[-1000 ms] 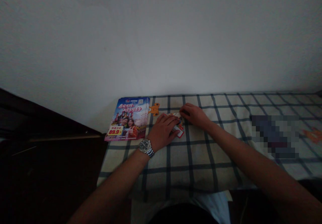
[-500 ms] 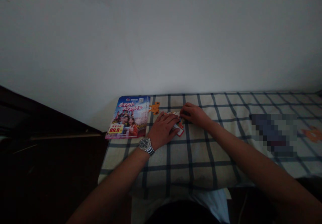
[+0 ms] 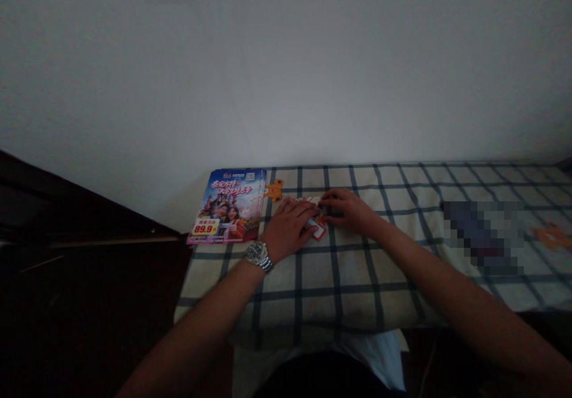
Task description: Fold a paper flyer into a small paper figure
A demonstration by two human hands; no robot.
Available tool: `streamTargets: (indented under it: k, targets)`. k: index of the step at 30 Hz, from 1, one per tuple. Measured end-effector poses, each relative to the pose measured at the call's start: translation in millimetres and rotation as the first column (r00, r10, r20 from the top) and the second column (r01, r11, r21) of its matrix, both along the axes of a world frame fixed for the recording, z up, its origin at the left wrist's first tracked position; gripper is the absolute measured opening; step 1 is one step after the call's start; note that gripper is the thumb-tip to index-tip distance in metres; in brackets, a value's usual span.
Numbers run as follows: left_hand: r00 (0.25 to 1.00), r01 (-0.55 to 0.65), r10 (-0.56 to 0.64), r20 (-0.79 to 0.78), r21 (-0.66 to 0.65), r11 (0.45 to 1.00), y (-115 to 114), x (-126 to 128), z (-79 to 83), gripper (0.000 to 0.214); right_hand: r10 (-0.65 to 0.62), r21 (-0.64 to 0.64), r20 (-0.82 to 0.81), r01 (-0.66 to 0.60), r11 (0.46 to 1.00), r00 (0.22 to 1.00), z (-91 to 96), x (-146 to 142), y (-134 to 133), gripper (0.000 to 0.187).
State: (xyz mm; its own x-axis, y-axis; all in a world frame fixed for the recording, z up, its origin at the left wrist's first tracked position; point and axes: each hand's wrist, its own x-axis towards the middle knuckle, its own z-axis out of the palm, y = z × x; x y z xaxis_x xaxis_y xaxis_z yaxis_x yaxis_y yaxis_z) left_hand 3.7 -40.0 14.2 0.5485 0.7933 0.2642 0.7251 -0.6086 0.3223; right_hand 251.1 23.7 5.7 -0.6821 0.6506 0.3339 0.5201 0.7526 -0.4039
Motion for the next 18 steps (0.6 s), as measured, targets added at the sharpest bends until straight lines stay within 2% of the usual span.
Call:
streamTargets:
  k: [4, 13, 15, 18]
  targets:
    - [1.000, -0.002, 0.002, 0.004, 0.000, 1.000, 0.1, 0.0, -0.6, 0.040, 0.010, 0.028, 0.010, -0.011, 1.000, 1.000, 2.6, 1.5, -5.5, 0.047]
    - [1.000, 0.008, -0.008, 0.004, -0.005, 1.000, 0.4, -0.8, -1.3, 0.041, 0.028, 0.016, 0.060, -0.029, 0.999, 0.998, 11.7, 3.1, -11.8, 0.054]
    - [1.000, 0.008, -0.008, 0.005, -0.001, 1.000, 0.7, -0.8, -1.9, 0.042, 0.019, 0.008, 0.051, -0.019, 1.000, 0.999, 11.4, 2.3, -10.9, 0.048]
    - [1.000, 0.009, -0.009, 0.003, 0.003, 1.000, 0.7, -0.5, -2.4, 0.041, -0.052, 0.015, 0.034, 0.051, 0.999, 0.998, 7.5, -3.2, -9.0, 0.027]
